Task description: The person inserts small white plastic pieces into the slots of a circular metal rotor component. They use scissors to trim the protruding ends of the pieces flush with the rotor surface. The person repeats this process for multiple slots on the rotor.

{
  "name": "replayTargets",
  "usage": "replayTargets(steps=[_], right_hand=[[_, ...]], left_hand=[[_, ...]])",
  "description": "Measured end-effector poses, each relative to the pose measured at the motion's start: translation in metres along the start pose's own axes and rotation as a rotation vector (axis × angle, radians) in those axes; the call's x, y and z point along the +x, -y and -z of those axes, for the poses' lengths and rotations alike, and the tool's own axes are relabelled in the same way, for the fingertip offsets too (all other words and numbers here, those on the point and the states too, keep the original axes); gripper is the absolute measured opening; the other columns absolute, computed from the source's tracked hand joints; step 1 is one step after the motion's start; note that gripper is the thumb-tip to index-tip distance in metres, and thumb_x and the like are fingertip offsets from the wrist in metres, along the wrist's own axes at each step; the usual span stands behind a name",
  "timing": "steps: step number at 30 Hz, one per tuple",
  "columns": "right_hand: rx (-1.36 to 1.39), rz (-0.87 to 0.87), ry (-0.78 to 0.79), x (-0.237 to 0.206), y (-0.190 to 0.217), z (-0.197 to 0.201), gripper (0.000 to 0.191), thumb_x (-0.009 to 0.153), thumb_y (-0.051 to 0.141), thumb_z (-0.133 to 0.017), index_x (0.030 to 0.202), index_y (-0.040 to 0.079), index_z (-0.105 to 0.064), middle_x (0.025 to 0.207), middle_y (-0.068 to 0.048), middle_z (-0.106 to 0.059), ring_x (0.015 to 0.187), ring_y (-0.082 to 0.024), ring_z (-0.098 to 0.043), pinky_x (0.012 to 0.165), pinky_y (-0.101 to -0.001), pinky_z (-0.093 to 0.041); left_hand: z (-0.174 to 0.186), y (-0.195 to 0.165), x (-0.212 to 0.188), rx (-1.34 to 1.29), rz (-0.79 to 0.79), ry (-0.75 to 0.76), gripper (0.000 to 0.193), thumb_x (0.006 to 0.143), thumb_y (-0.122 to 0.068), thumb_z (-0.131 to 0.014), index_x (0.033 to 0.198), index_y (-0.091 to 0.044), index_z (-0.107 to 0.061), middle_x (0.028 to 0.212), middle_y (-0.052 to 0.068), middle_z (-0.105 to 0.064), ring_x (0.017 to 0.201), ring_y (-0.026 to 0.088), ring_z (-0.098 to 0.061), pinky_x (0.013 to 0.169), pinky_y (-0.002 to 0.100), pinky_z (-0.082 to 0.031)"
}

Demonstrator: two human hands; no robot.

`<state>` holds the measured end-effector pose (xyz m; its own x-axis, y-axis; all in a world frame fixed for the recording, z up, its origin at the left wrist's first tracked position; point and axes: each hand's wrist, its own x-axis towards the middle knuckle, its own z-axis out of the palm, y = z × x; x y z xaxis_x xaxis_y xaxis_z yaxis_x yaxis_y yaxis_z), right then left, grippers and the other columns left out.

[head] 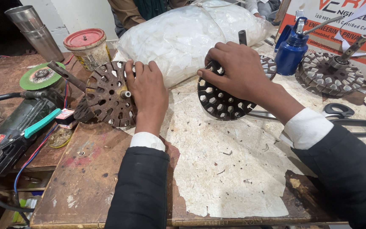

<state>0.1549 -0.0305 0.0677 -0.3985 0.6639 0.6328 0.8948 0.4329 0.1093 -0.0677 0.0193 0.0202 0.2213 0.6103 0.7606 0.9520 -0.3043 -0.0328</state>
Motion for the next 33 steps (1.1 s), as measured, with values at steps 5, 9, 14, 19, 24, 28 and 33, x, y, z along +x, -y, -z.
replayTargets(steps=[5, 9, 14, 19, 24, 28, 33], right_hand=[[-0.001, 0.017, -0.017, 0.0, 0.0, 0.0, 0.043, 0.099, 0.05, -0.065, 0.095, 0.008, -0.07, 0.09, -0.009, -0.064, 0.088, -0.028, -0.062, 0.076, -0.0446, -0.047], [0.013, 0.005, -0.003, 0.0, -0.001, -0.001, 0.042, 0.099, 0.049, -0.065, 0.095, 0.008, -0.07, 0.09, -0.008, -0.064, 0.087, -0.028, -0.062, 0.075, -0.0444, -0.047], [0.026, -0.058, 0.015, 0.0, -0.002, 0.0, 0.04, 0.095, 0.046, -0.062, 0.095, 0.007, -0.071, 0.09, -0.01, -0.066, 0.089, -0.03, -0.064, 0.079, -0.0459, -0.049], [0.028, -0.197, 0.055, 0.001, -0.005, 0.001, 0.045, 0.093, 0.049, -0.061, 0.094, 0.006, -0.073, 0.091, -0.012, -0.068, 0.09, -0.034, -0.066, 0.078, -0.0483, -0.05], [0.039, -0.18, 0.074, 0.001, -0.008, 0.0, 0.04, 0.093, 0.045, -0.06, 0.098, 0.008, -0.075, 0.094, -0.012, -0.069, 0.093, -0.035, -0.067, 0.079, -0.0499, -0.05], [0.06, -0.229, 0.088, 0.0, -0.011, 0.002, 0.043, 0.092, 0.047, -0.06, 0.099, 0.007, -0.075, 0.093, -0.013, -0.07, 0.091, -0.036, -0.067, 0.079, -0.0495, -0.051], [0.062, -0.214, 0.082, 0.0, -0.012, 0.003, 0.044, 0.091, 0.047, -0.06, 0.096, 0.006, -0.075, 0.092, -0.014, -0.071, 0.088, -0.037, -0.068, 0.076, -0.0501, -0.051]], left_hand=[[0.001, 0.0, 0.003, -0.104, 0.032, -0.111, 0.021, 0.079, -0.005, -0.076, 0.096, -0.001, -0.065, 0.091, 0.013, -0.066, 0.105, 0.028, -0.056, 0.118, 0.046, -0.027], [0.005, 0.0, 0.002, -0.196, 0.056, -0.27, 0.014, 0.081, -0.004, -0.076, 0.088, -0.004, -0.064, 0.092, 0.014, -0.064, 0.103, 0.03, -0.056, 0.115, 0.049, -0.03], [0.01, -0.002, 0.005, -0.271, 0.07, -0.366, 0.012, 0.077, -0.005, -0.076, 0.081, -0.004, -0.064, 0.087, 0.013, -0.062, 0.095, 0.029, -0.054, 0.108, 0.05, -0.036], [0.006, -0.014, 0.016, -0.723, 0.089, -0.159, 0.01, 0.086, 0.001, -0.065, 0.08, -0.007, -0.064, 0.08, 0.006, -0.061, 0.087, 0.021, -0.054, 0.077, 0.036, -0.048], [0.003, -0.032, 0.009, -1.337, -0.01, 0.344, 0.006, 0.081, -0.007, -0.068, 0.087, -0.009, -0.071, 0.086, 0.002, -0.071, 0.085, 0.015, -0.065, 0.078, 0.03, -0.052], [0.004, -0.033, 0.003, -1.266, -0.016, 0.594, 0.028, 0.079, -0.007, -0.069, 0.108, -0.007, -0.068, 0.085, 0.009, -0.069, 0.08, 0.017, -0.064, 0.074, 0.034, -0.053], [0.003, -0.026, 0.003, -0.997, -0.146, 0.553, 0.021, 0.091, -0.018, -0.073, 0.109, -0.008, -0.079, 0.1, 0.008, -0.078, 0.087, 0.016, -0.072, 0.083, 0.035, -0.056]])
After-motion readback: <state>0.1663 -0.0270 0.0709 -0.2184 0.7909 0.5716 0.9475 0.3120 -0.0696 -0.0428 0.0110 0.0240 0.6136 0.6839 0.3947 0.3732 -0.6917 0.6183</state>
